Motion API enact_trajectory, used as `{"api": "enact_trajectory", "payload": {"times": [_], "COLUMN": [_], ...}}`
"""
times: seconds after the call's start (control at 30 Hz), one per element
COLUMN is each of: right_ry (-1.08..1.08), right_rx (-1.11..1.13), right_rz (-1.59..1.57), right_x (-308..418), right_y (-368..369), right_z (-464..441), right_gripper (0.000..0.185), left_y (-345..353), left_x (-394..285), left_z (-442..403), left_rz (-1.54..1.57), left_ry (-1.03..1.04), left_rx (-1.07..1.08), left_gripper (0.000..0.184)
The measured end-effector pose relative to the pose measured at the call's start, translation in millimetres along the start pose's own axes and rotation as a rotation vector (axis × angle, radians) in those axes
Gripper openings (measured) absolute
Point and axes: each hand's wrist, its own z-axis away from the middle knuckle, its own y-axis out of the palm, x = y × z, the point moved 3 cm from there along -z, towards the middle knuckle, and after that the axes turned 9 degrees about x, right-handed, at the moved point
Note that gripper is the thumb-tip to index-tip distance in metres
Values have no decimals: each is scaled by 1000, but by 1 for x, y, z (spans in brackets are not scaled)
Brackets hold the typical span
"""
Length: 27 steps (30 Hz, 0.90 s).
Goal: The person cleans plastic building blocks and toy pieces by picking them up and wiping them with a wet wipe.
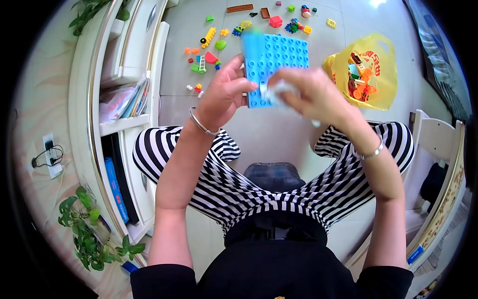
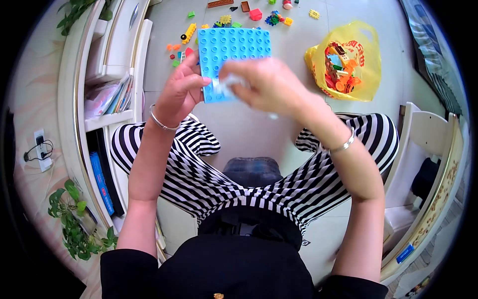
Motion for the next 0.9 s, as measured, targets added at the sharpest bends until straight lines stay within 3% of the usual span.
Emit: {"api": "enact_trajectory", "payload": {"times": [0.03, 0.1, 0.17, 0.2, 0.3, 0.4, 0.5, 0.6, 0.63, 0.77, 0.9], "right_ry": [-154, -233, 37, 33, 77, 21, -67, -139, -135, 93, 149], "right_rx": [7, -44, -134, -297, -409, -254, -17, 54, 48, -344, -288], "right_rz": [15, 12, -100, -25, -37, 186, 134, 46, 44, -36, 76], "right_x": [2, 1, -2, -14, -32, -17, 7, 8, 6, -32, -31], "right_y": [8, 9, -16, -26, -44, -19, 10, 18, 14, -33, -31], "right_z": [6, 7, -4, -12, -25, -12, 12, 17, 13, -17, -18], "right_gripper": [19, 18, 17, 17, 18, 18, 14, 16, 16, 20, 18], "left_y": [0, 1, 1, 2, 8, 1, -5, -4, -6, -2, -3], "left_x": [-3, -8, -3, -1, 0, -2, -4, -3, -1, 3, 4], "left_z": [1, 2, 2, 1, -1, 0, 1, 1, 1, 1, 1], "left_rz": [6, 24, 11, -36, -51, -24, -17, -32, -18, -128, -142], "left_ry": [5, 24, 6, -6, -5, 14, 25, 38, 37, -22, -16], "left_rx": [-5, -32, -19, -4, -24, -52, -44, -92, -83, -84, -146], "left_gripper": [64, 64, 61, 58, 51, 48, 45, 44, 44, 44, 38]}}
